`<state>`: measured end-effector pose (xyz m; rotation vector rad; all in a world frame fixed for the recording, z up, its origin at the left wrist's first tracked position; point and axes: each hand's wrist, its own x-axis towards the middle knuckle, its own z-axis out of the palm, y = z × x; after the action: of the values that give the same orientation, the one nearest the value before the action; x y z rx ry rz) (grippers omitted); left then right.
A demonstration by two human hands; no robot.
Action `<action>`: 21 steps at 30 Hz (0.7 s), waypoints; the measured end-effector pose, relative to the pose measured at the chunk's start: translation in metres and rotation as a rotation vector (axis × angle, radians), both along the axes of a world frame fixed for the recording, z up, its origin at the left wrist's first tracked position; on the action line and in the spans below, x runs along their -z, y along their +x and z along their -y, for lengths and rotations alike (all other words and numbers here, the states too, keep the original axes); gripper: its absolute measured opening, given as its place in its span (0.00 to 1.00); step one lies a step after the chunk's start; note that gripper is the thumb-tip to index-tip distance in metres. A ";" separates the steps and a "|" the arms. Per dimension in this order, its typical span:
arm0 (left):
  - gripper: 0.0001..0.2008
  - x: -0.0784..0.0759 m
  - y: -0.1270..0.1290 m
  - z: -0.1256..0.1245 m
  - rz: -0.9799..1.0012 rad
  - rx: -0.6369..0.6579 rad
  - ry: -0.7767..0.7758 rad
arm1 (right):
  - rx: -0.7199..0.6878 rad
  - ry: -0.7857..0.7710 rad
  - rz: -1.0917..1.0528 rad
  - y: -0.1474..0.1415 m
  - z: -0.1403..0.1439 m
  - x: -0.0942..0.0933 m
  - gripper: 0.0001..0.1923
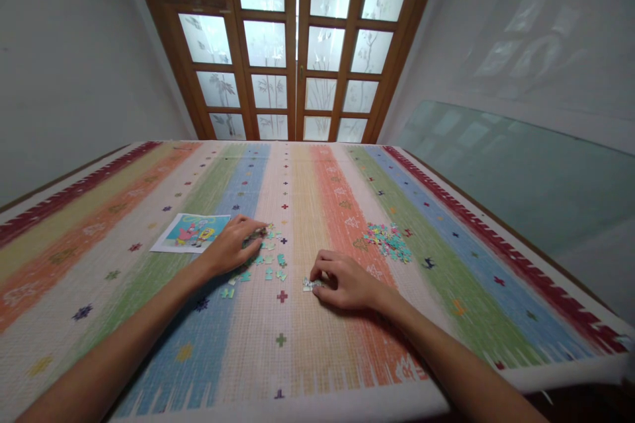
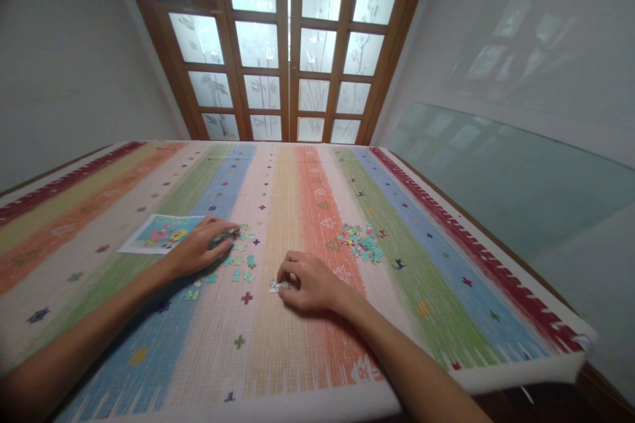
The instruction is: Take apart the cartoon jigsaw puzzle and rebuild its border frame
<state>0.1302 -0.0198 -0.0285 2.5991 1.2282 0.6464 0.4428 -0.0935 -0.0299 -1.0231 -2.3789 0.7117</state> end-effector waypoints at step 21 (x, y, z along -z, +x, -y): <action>0.17 -0.010 0.036 -0.051 -0.100 -0.153 -0.118 | -0.035 0.123 0.079 -0.001 -0.003 0.006 0.06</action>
<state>0.1665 0.0310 -0.0186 2.4850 1.4605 0.4586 0.4419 -0.0907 -0.0361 -0.9767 -2.4802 0.5386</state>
